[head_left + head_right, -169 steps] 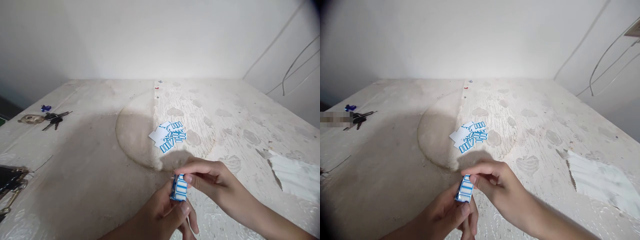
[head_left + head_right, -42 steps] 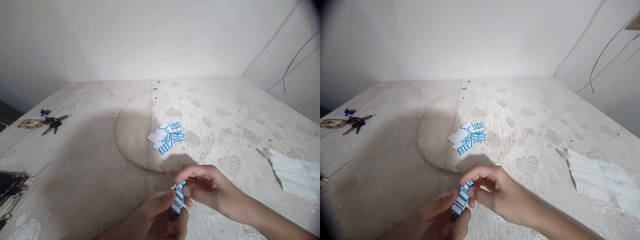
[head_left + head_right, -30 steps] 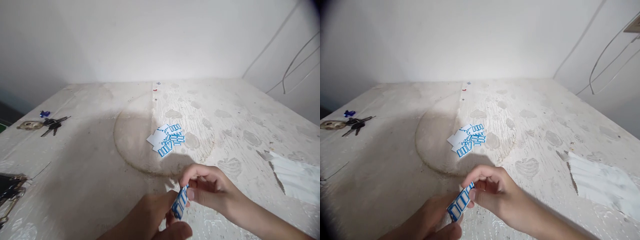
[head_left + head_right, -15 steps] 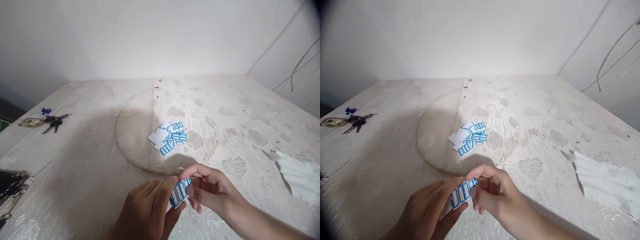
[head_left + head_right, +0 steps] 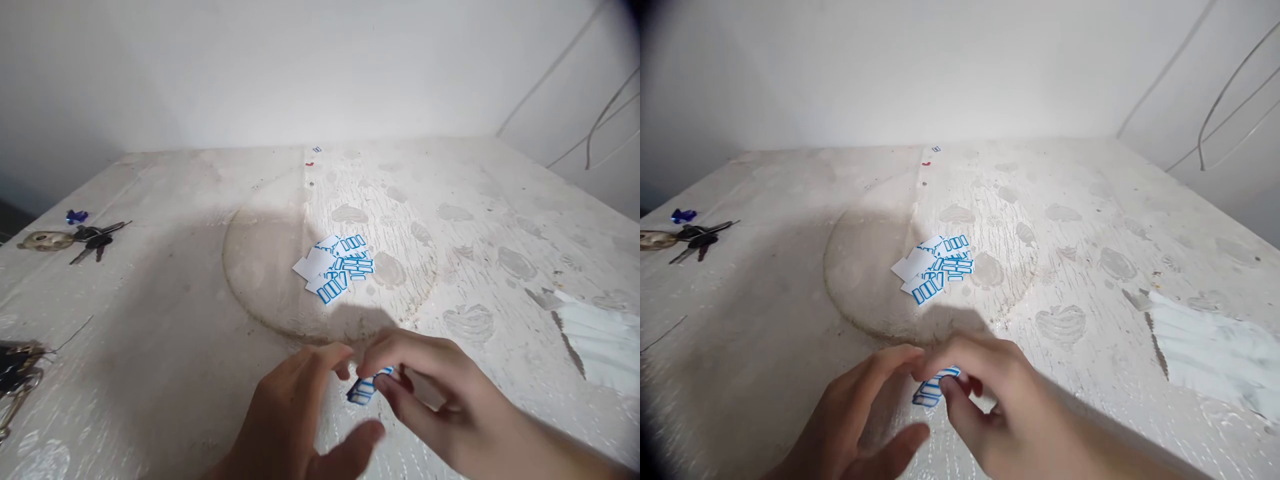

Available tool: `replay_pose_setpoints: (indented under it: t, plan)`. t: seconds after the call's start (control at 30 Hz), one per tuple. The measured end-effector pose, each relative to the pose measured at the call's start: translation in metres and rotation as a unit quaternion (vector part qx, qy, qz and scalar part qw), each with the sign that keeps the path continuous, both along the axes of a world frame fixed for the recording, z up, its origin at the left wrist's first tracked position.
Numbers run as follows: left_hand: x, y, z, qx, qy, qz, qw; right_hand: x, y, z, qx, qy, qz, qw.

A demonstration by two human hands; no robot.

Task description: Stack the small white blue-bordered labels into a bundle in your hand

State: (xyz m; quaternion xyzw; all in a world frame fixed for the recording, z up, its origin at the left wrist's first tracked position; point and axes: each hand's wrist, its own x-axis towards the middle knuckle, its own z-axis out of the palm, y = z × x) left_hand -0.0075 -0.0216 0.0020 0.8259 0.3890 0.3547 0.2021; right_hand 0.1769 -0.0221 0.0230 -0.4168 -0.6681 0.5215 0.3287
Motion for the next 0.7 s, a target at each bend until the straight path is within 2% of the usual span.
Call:
replay_pose_setpoints:
  t: [0.03,0.1,0.2,0.37,0.47,0.7]
  plan:
    - [0.001,0.000,0.001,-0.026,0.005,-0.003,1.000,0.001,0.000,0.003,0.058,-0.039,0.022,0.997]
    - [0.002,0.000,0.001,-0.080,0.017,-0.012,0.997,0.001,0.000,0.007,0.133,-0.105,0.063,0.984]
    - [0.003,-0.002,-0.003,-0.113,0.019,-0.023,0.993,0.000,-0.002,0.007,0.184,-0.180,0.088,0.962]
    - [0.002,-0.002,-0.010,-0.080,0.013,-0.039,0.996,-0.001,-0.003,0.004,0.202,-0.226,0.092,0.949]
    - [0.003,-0.002,-0.007,-0.027,0.024,-0.047,0.998,0.000,-0.004,0.002,0.203,-0.237,0.093,0.946]
    - [0.004,-0.005,0.000,0.072,0.117,-0.045,0.990,0.001,-0.008,0.006,0.186,-0.253,0.098,0.945]
